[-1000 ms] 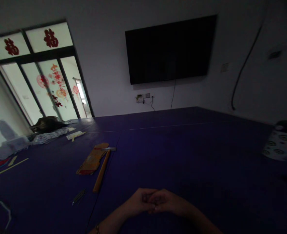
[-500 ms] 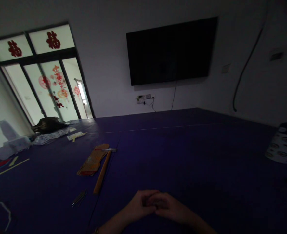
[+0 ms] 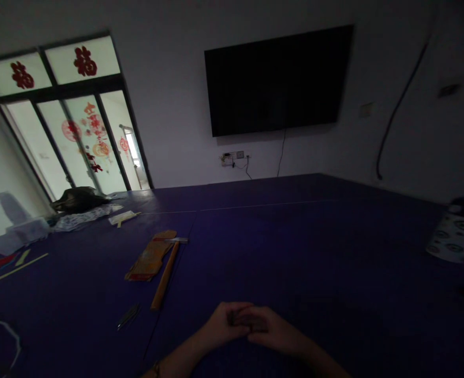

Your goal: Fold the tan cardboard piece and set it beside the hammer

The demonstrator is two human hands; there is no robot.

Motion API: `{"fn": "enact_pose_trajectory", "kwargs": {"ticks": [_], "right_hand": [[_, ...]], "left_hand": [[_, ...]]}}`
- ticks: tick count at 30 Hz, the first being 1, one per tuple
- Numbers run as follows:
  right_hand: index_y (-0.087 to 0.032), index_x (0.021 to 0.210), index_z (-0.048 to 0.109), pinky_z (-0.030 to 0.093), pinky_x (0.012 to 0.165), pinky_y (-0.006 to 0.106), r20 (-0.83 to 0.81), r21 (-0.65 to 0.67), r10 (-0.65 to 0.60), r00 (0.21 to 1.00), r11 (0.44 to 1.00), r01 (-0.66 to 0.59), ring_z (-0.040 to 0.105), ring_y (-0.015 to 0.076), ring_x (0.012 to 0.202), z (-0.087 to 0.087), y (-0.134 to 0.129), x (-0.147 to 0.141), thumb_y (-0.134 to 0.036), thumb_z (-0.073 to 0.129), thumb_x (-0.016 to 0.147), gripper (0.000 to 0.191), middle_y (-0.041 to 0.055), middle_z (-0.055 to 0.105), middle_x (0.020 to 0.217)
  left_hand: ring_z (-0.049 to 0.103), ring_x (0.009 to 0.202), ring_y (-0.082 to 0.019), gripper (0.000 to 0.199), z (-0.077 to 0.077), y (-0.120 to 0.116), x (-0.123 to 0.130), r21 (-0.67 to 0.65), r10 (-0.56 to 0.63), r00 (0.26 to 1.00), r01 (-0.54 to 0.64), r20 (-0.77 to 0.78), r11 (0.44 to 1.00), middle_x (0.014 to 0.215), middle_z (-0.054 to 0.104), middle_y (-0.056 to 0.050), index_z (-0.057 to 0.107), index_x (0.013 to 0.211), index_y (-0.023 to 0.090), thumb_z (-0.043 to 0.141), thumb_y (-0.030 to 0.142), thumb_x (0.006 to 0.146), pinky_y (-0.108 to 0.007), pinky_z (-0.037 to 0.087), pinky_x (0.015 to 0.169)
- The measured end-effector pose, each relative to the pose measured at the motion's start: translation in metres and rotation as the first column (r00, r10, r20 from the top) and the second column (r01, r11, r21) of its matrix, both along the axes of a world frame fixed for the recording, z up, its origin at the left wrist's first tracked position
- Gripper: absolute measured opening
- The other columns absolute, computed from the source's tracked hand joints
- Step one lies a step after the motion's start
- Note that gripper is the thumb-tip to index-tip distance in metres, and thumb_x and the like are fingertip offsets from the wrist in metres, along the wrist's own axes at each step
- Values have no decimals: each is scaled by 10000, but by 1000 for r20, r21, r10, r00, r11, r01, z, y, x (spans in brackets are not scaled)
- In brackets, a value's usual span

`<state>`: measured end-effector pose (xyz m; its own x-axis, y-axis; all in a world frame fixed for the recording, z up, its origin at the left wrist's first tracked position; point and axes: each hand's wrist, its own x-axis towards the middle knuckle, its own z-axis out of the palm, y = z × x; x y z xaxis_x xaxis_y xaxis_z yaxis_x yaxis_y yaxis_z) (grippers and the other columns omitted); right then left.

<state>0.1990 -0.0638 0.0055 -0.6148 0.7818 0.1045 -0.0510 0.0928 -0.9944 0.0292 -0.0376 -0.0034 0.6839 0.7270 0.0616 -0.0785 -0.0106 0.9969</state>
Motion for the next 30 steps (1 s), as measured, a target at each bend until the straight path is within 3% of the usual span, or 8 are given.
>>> {"fn": "enact_pose_trajectory", "kwargs": {"ticks": [6,17,30], "right_hand": [[-167,975,595,386,887,361,55,-7,19,998,1000,-19,530,218,1012,7,0,1,-242,627,673,313,78,604,1018],[-165,969,603,394,881,366,109,25,23,994,999,-25,528,225,1012,4,4,4,-299,631,683,317,85,601,1027],[-173,961,618,381,887,357,73,-18,61,995,998,-60,537,213,999,7,8,5,-266,642,682,295,80,611,1022]], "left_hand": [[559,954,-235,480,4,2,-1,39,-53,996,56,-75,998,1010,629,-85,578,1056,138,688,286,613,-347,404,854],[550,974,-228,458,7,3,-1,8,-124,991,124,-57,992,1040,611,-97,568,1055,129,671,271,632,-333,394,858],[546,984,-232,456,8,3,0,25,-103,989,107,-106,994,1047,612,-87,566,1061,129,667,228,627,-340,398,860]]}}
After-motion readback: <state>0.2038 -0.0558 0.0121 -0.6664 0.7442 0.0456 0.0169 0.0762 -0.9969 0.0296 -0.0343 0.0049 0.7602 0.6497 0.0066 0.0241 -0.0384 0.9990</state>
